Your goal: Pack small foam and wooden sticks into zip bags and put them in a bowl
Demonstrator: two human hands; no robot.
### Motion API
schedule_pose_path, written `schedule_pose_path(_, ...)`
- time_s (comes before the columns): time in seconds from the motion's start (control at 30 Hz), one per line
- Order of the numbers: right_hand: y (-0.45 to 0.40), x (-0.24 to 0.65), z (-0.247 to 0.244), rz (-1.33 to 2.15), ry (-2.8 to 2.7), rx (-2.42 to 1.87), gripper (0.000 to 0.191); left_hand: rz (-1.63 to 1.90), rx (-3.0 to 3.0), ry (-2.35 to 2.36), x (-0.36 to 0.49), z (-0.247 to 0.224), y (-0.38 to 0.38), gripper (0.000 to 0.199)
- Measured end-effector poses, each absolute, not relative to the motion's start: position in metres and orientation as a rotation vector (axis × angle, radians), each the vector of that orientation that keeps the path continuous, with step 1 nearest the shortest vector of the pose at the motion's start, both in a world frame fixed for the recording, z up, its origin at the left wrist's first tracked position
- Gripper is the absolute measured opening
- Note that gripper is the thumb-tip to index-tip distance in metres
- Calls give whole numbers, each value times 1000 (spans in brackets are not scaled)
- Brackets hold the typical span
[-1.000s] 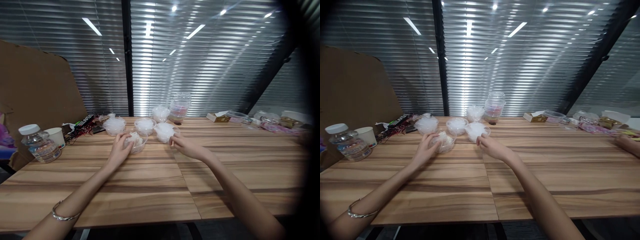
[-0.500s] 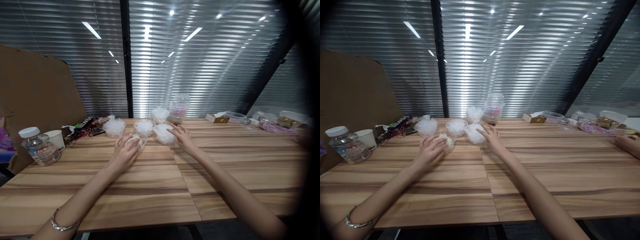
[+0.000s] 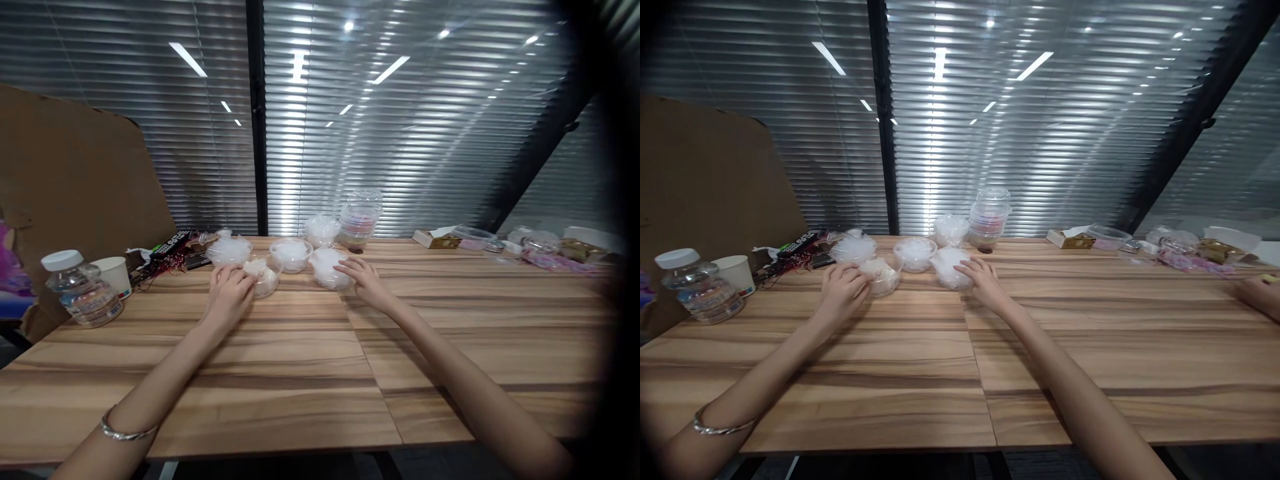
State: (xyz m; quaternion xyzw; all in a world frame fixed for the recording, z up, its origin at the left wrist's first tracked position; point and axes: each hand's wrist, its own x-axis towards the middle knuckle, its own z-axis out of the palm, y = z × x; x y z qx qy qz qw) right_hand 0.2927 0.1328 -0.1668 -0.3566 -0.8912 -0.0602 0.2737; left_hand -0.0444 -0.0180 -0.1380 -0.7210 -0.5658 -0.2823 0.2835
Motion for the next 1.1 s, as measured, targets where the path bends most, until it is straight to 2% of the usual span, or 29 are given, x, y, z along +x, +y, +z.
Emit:
schedule_pose_path(0.23,119,289,-148,-239,-2271,-904,75,-831,-1988,-1576,-42,-141,-18,19)
schedule_pose_path(0.33,106,284,-134,-156,-2184,-770,76,-897,-2015,-1547,-35,-139,-20,33)
schedule_pose_path(0.4,92,278,-125,5,-2149,-654,75,-964,-2049,-1487,-27,-136,-24,42)
schedule_pose_path(0.53,60,261,-117,517,-2073,-489,70,-1187,-2214,-1434,-1,-128,-39,49)
schedule_pose_path(0.63,41,248,-122,868,-2053,-392,66,-1416,-2329,-1595,20,-131,-49,62)
schedule_pose_path(0.7,32,242,-128,983,-2092,-329,65,-1567,-2382,-1729,29,-139,-51,75)
schedule_pose_path(0.83,20,236,-135,960,-2252,-242,66,-1782,-2380,-1826,34,-152,-49,79)
schedule_pose_path(1.1,15,231,-144,421,-2572,-125,74,-2005,-2461,-1780,34,-149,-47,55)
